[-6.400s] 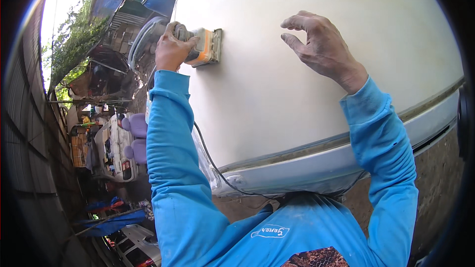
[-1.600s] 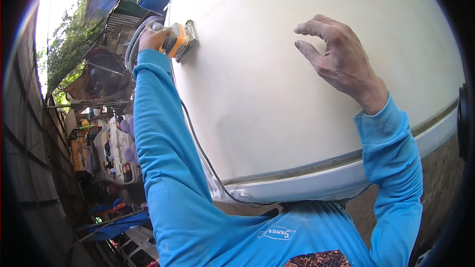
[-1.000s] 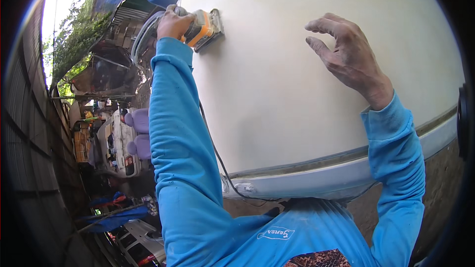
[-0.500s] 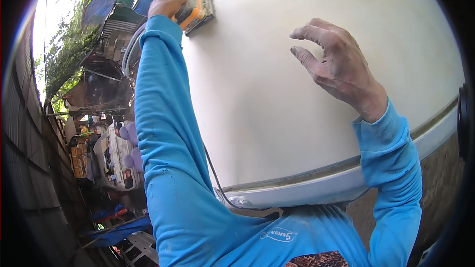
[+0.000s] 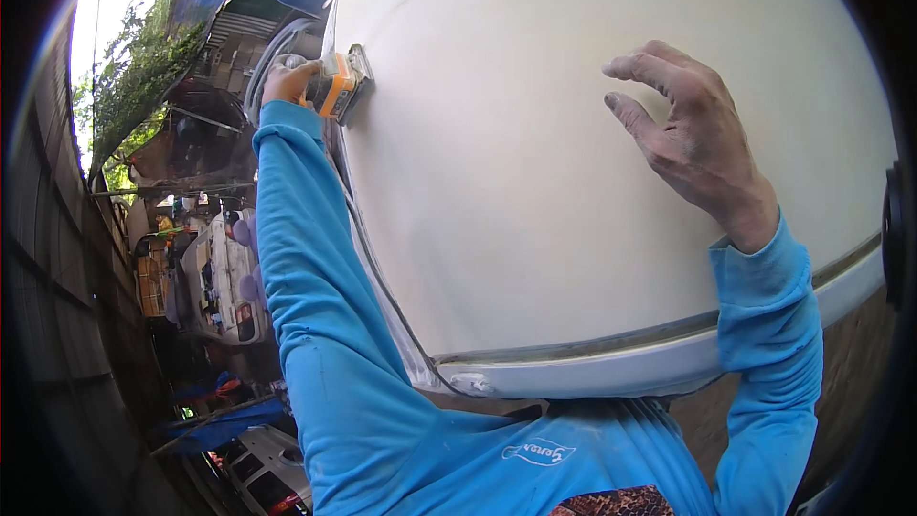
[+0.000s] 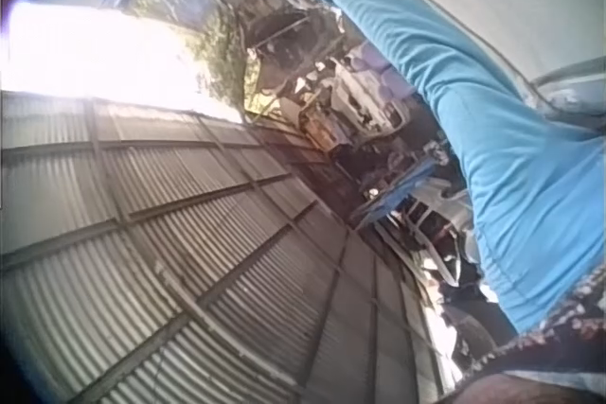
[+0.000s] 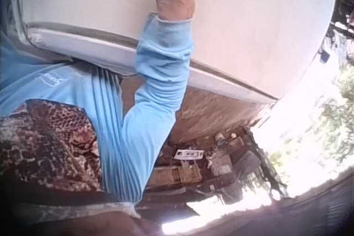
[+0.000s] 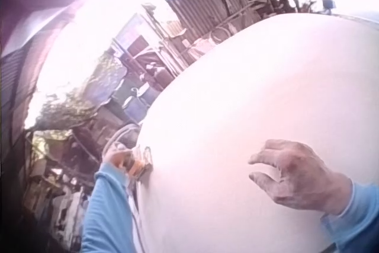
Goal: Sanding the roof of a car using an electric orbital sander.
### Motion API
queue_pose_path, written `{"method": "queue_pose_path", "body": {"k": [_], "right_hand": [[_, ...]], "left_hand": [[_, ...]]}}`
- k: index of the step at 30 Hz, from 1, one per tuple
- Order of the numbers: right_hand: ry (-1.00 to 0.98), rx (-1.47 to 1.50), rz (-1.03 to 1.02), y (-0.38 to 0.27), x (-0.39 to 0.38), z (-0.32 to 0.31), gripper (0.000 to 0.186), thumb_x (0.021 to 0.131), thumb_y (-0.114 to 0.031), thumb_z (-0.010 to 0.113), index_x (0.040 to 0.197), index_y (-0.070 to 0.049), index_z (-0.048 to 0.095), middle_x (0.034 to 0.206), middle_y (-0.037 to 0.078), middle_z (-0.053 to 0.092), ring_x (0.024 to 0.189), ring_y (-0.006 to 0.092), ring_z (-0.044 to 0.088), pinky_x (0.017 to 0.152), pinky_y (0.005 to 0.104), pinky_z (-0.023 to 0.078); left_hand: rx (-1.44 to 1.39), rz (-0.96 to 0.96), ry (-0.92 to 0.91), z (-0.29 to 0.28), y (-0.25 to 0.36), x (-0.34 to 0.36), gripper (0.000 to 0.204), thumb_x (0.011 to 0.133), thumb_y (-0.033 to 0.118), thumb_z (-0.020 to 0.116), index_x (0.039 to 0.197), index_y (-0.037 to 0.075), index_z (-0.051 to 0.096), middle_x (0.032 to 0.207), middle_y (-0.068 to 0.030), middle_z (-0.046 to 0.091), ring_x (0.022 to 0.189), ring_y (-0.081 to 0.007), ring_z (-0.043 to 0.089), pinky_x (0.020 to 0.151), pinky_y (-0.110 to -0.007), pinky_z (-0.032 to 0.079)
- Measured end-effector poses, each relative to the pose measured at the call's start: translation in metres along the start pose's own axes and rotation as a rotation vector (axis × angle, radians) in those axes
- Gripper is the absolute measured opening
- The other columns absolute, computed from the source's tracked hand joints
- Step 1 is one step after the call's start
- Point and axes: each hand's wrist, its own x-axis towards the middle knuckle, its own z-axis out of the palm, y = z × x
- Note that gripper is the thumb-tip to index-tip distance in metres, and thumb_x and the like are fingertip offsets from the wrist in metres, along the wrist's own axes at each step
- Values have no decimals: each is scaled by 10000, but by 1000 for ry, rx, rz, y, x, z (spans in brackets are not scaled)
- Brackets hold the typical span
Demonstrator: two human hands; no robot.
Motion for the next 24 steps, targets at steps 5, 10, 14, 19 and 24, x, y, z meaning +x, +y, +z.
{"method": "queue_pose_path", "body": {"k": [5,10,14,19,24], "right_hand": [[-11,-23,15,0,3,-6,207,914,-101,726,1058,47,735,947,149,713,774,275,676,759,389,547],[-6,36,37,-4,-2,-1,207,916,-100,727,1053,55,734,964,154,719,773,276,687,763,385,556],[14,-5,-27,-1,1,-3,206,915,-99,727,1055,51,736,954,155,716,771,277,690,774,389,562],[-4,-1,19,1,2,-5,207,903,-97,725,1052,47,733,947,154,703,790,298,689,788,397,563],[9,-20,-12,3,2,-4,216,892,-96,726,1053,48,731,953,157,698,803,307,686,794,402,560]], "left_hand": [[24,-19,20,-11,-26,-12,763,801,256,821,1452,29,493,1268,-192,644,1061,-314,686,819,-439,588],[2,-65,6,-9,-22,-12,810,796,267,828,1490,62,463,1289,-200,627,1071,-336,668,787,-458,573],[26,-15,-21,8,16,21,812,794,255,828,1489,51,460,1297,-203,626,1079,-324,676,810,-445,582],[213,218,33,44,94,51,770,743,344,851,1398,47,577,1321,-200,670,1174,-293,689,978,-368,561],[499,573,101,79,171,34,711,739,428,816,1325,68,638,1274,-175,693,1117,-308,705,984,-407,546]]}}
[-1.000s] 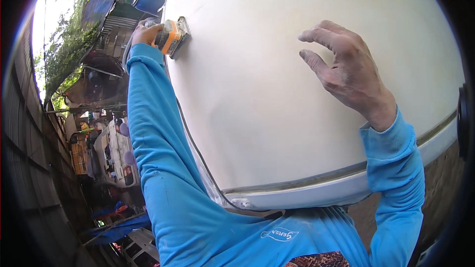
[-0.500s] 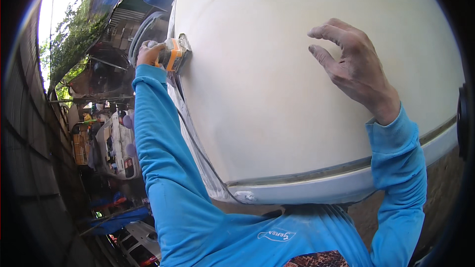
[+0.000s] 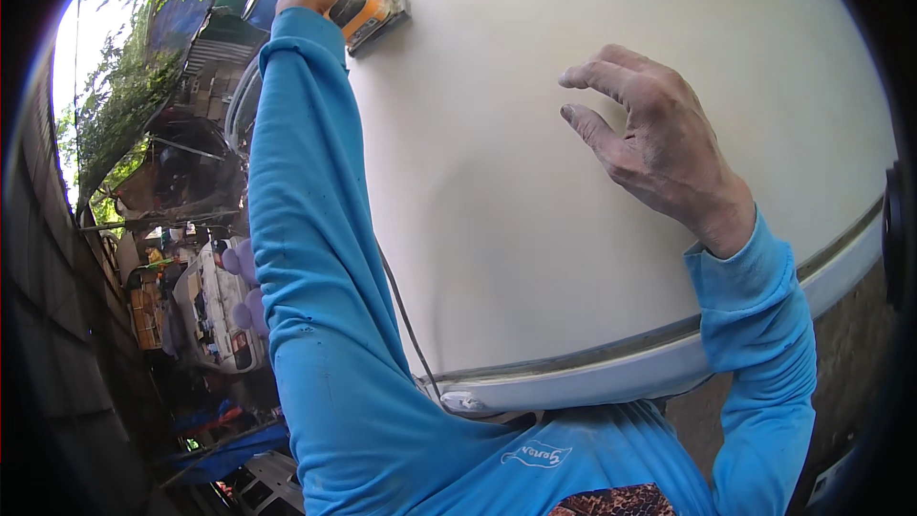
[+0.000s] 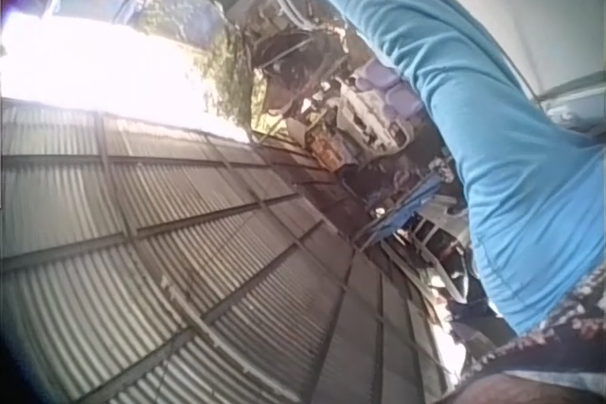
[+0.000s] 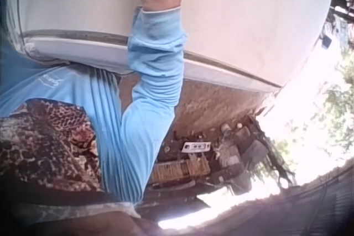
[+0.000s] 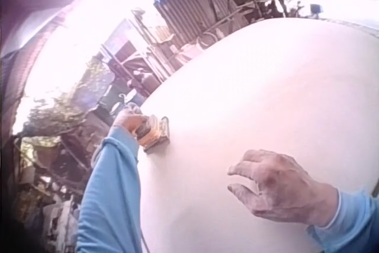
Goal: Sanding the roof of a car using an electric orbital sander.
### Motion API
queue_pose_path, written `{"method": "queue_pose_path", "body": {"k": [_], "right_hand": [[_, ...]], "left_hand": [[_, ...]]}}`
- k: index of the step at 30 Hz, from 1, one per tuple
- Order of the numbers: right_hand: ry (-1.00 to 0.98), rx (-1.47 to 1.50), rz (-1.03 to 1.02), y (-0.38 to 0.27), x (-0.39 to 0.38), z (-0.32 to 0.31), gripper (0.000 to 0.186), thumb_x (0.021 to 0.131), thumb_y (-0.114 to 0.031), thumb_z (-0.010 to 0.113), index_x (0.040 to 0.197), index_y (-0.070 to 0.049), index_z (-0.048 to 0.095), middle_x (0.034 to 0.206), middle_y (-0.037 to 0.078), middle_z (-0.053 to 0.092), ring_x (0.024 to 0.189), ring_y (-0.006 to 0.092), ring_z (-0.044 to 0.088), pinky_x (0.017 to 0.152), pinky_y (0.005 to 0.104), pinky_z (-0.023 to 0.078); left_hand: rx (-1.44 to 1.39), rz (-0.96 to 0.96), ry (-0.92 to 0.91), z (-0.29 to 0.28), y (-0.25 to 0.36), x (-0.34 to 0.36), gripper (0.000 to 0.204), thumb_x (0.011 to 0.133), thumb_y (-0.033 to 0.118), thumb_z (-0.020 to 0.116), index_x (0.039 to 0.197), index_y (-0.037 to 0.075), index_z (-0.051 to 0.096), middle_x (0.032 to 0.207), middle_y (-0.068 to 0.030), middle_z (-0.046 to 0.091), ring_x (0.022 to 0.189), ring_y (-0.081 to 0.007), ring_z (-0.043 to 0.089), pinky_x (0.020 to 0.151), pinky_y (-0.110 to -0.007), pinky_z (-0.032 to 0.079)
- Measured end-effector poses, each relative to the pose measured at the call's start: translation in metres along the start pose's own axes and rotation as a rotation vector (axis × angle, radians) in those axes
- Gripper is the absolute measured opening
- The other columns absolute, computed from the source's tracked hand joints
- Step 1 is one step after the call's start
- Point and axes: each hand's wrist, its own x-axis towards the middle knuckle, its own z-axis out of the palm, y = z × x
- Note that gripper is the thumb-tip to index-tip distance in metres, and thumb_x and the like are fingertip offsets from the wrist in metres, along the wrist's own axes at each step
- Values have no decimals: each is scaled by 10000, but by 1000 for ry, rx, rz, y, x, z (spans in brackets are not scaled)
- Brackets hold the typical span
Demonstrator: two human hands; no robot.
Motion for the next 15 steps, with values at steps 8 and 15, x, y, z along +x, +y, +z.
{"method": "queue_pose_path", "body": {"k": [8,15], "right_hand": [[-39,-14,50,-4,1,-3,226,889,-98,723,1061,48,730,949,156,699,810,314,683,793,415,551],[-16,-3,64,-3,1,-7,221,895,-104,725,1052,51,734,949,161,705,772,307,675,779,408,549]], "left_hand": [[-111,209,-16,1,81,-1,417,766,253,799,1073,20,641,1005,-80,688,916,-237,653,817,-317,528],[-44,-77,-2,0,0,-16,818,713,474,796,1413,98,602,1451,-168,599,1343,-306,572,1134,-374,445]]}}
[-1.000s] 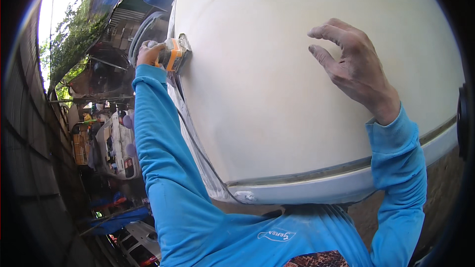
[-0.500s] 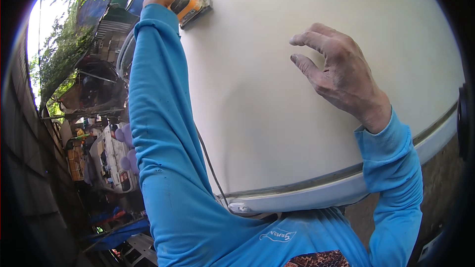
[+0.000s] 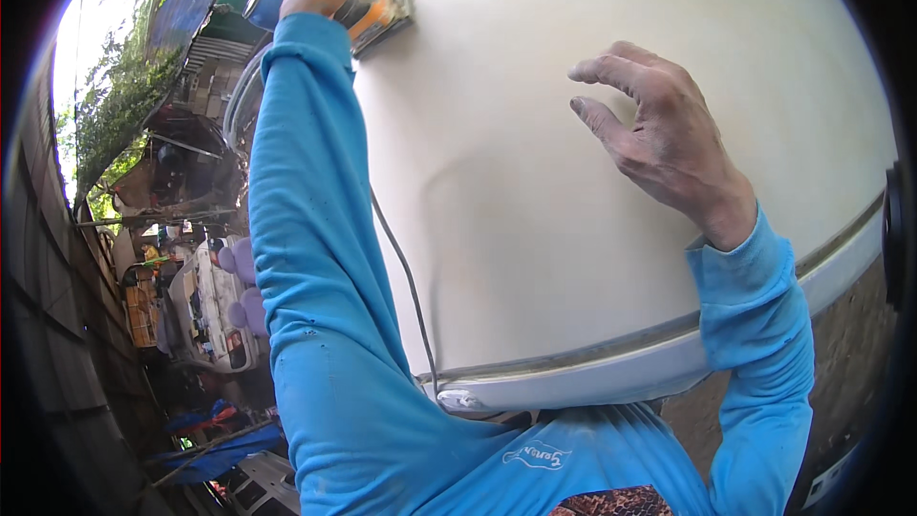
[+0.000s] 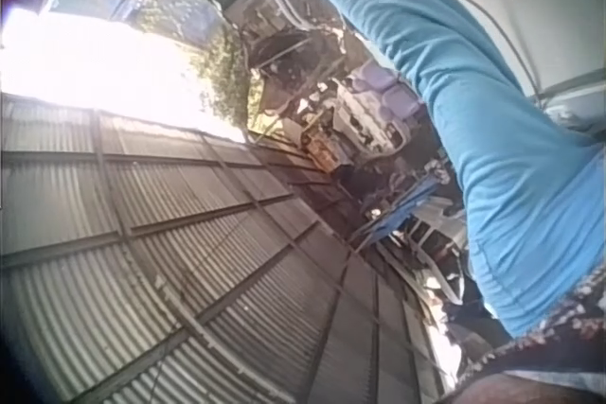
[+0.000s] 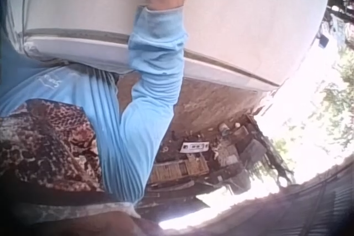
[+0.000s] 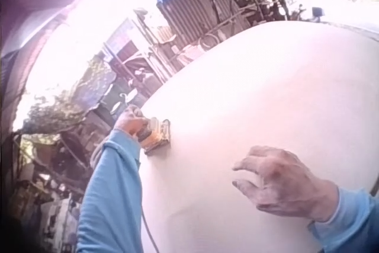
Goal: Sanding the roof of a car using an electric orbital sander.
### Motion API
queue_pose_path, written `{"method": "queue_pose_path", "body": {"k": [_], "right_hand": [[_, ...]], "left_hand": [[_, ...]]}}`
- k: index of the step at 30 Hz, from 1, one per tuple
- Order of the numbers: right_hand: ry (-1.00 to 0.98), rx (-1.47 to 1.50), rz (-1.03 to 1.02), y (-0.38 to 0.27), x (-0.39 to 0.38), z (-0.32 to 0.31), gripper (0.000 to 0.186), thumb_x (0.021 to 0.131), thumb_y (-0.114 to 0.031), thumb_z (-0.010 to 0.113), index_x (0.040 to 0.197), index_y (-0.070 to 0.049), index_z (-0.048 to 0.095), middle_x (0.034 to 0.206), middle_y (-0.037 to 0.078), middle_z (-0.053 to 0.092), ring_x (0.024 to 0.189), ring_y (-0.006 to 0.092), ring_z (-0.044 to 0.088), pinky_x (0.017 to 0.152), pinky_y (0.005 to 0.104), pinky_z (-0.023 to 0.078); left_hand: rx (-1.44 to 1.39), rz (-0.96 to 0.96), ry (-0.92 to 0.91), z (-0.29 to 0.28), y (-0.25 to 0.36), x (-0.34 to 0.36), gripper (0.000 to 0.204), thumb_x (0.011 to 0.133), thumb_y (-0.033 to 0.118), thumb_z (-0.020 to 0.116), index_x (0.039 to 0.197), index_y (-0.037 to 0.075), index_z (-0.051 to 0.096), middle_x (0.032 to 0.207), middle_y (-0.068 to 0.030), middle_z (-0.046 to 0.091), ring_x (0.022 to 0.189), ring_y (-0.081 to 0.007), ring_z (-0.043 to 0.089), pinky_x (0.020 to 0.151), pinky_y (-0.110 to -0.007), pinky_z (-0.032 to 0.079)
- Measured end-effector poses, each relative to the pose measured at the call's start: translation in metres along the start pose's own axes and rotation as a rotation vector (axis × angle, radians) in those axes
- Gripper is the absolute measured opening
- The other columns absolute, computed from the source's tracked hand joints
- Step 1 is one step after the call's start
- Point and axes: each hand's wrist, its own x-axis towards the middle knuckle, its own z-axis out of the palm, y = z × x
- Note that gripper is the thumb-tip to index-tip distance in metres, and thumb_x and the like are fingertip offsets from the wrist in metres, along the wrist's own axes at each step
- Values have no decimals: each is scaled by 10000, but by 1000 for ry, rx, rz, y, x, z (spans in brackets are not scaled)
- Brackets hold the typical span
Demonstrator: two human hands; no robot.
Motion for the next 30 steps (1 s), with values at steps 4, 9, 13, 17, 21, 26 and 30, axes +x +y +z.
{"method": "queue_pose_path", "body": {"k": [4,9,13,17,21,26,30], "right_hand": [[-5,3,-5,-1,0,1,211,903,-100,727,1055,47,738,955,157,710,774,291,680,778,398,552],[-5,28,-23,-4,-2,6,207,912,-107,728,1056,41,740,962,149,718,793,284,684,793,390,554],[2,27,-21,-4,-2,10,210,915,-112,730,1062,38,743,960,142,721,807,276,684,802,387,554],[-6,45,-25,-3,-1,10,211,919,-114,723,1064,38,744,963,142,722,826,275,687,806,388,554],[10,61,-36,-4,-1,11,225,921,-125,714,1069,44,738,967,150,719,826,287,684,807,397,551],[18,77,-51,-3,-1,10,237,922,-134,707,1071,48,733,973,152,720,826,295,684,811,403,550],[10,58,-43,-2,-2,5,226,923,-132,704,1063,43,736,985,152,724,843,302,692,826,397,556]], "left_hand": [[-81,-191,-50,-7,-69,-26,884,729,355,833,1488,50,499,1412,-211,601,1291,-314,607,1069,-387,499],[-395,-396,-59,-11,-137,-98,755,773,263,832,1420,13,534,1278,-190,651,1133,-296,662,904,-398,562],[-439,-497,-43,-16,-164,-158,715,778,246,827,1392,12,546,1249,-179,654,1074,-284,672,856,-394,567],[-422,-461,18,-20,-173,-198,532,779,230,806,1226,12,618,1117,-187,708,915,-267,722,734,-382,589],[-344,-405,33,-24,-159,-199,524,772,234,804,1211,11,624,1066,-175,721,915,-255,719,779,-366,578],[-139,-248,6,-30,-97,-160,688,756,380,799,1325,48,602,1211,-227,709,1128,-360,696,980,-411,539],[-84,-191,-35,-34,-14,-128,824,748,371,805,1449,37,531,1334,-214,659,1226,-327,655,1048,-386,509]]}}
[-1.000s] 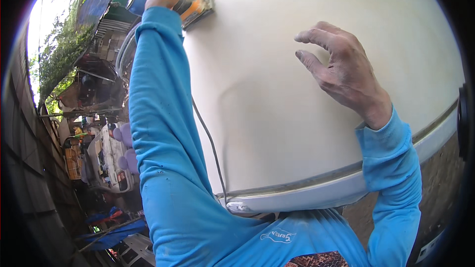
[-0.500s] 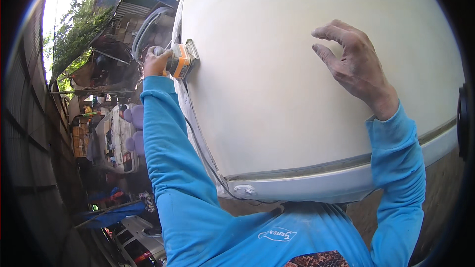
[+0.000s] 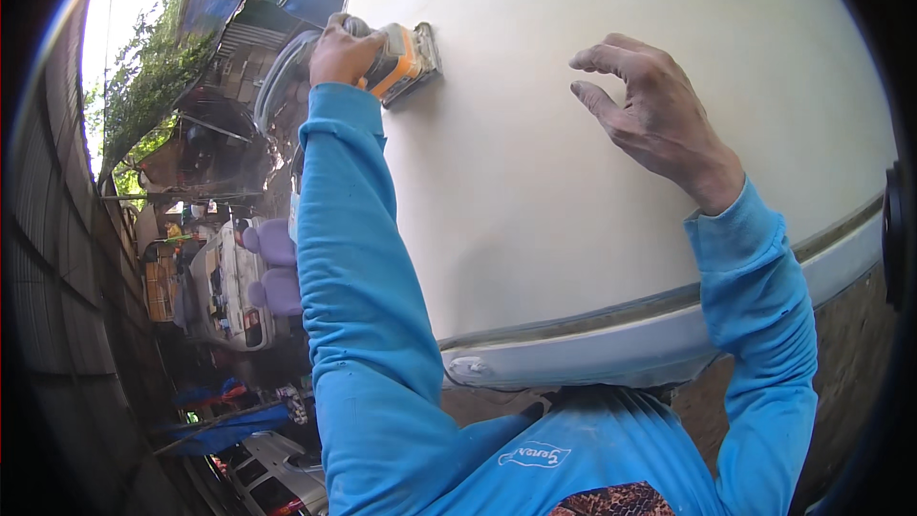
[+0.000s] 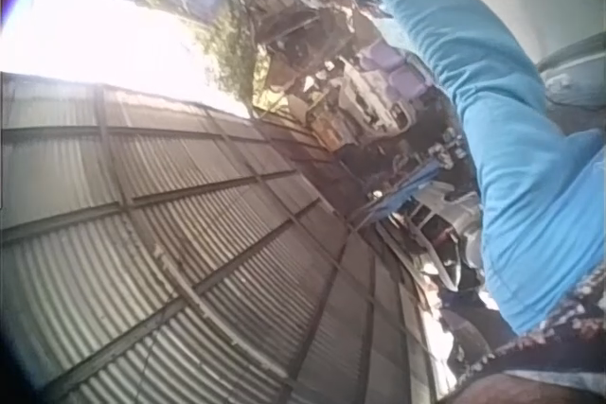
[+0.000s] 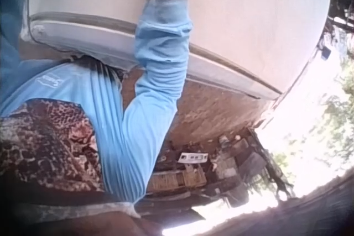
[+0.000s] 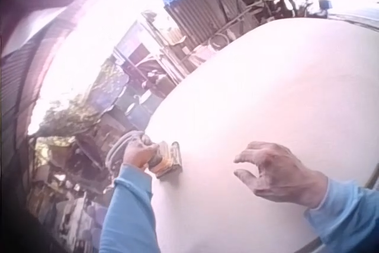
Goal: Sanding the roof of a car using an electric orbital sander.
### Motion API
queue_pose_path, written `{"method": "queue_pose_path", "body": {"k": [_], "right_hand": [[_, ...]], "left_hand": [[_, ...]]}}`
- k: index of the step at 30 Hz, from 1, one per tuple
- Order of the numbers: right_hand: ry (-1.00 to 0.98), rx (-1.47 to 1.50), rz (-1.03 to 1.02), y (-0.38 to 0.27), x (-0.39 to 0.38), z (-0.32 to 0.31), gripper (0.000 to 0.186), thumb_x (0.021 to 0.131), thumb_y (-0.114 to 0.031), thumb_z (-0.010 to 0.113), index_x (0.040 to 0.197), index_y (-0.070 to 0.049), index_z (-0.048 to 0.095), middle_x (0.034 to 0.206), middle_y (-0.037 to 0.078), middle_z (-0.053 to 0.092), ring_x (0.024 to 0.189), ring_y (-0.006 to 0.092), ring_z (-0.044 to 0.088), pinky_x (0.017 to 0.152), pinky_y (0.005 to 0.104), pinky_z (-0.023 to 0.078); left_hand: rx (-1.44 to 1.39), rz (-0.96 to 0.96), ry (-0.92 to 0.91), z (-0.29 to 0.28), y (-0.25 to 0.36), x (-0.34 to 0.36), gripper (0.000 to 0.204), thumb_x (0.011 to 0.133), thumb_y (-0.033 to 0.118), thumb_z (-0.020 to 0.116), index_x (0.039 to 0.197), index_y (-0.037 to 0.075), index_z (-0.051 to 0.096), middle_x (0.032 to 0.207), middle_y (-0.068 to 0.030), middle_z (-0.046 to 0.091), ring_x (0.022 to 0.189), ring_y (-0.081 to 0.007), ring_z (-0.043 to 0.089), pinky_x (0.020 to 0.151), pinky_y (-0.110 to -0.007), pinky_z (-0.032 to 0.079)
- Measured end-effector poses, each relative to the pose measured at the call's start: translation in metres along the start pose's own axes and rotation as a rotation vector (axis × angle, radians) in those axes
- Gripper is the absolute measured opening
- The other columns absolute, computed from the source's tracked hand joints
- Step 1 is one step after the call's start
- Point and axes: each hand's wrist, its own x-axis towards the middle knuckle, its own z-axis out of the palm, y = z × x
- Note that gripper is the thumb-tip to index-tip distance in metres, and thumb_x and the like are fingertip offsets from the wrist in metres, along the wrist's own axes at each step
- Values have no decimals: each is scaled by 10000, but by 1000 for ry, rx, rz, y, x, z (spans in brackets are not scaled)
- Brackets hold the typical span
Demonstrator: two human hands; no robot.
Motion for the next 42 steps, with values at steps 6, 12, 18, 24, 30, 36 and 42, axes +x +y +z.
{"method": "queue_pose_path", "body": {"k": [6,12,18,24,30,36,42], "right_hand": [[37,1,-29,2,0,-1,220,923,-128,701,1065,34,742,972,154,718,874,315,706,856,408,572],[17,-27,-14,2,-1,-1,232,914,-132,711,1074,34,741,992,155,718,889,323,713,859,410,577],[38,-28,-24,5,-1,-4,241,911,-131,716,1084,35,737,1007,160,716,901,327,713,867,414,580],[20,-41,-6,6,-3,-5,244,907,-132,716,1079,39,735,1013,171,714,913,329,712,881,412,579],[14,-33,-12,4,-2,-3,250,904,-134,714,1084,37,738,1013,166,717,935,327,708,886,410,574],[0,-32,-10,2,-2,-2,230,914,-136,709,1079,20,746,1003,151,724,918,314,712,876,402,573],[15,-27,-14,2,-2,0,212,933,-147,703,1064,14,747,984,142,725,882,298,711,864,398,572]], "left_hand": [[97,159,-29,10,99,11,814,754,473,782,1407,39,566,1303,-178,686,1190,-317,677,1040,-394,522],[60,250,47,17,160,10,528,774,367,784,1187,52,685,1281,-192,697,1233,-329,648,1016,-402,519],[98,351,84,36,173,49,597,814,418,737,1285,56,674,1296,-196,687,1253,-317,639,1051,-379,506],[105,317,79,44,154,80,704,798,420,766,1355,23,602,1301,-202,676,1212,-328,660,1021,-391,532],[92,150,18,27,116,67,828,771,412,797,1463,53,517,1379,-202,632,1236,-331,652,1043,-389,533],[69,43,-20,13,62,43,867,748,401,815,1495,87,506,1404,-164,633,1270,-301,637,1087,-369,500],[-13,-66,-35,3,9,15,840,758,330,816,1496,79,502,1347,-182,663,1236,-293,657,1048,-373,523]]}}
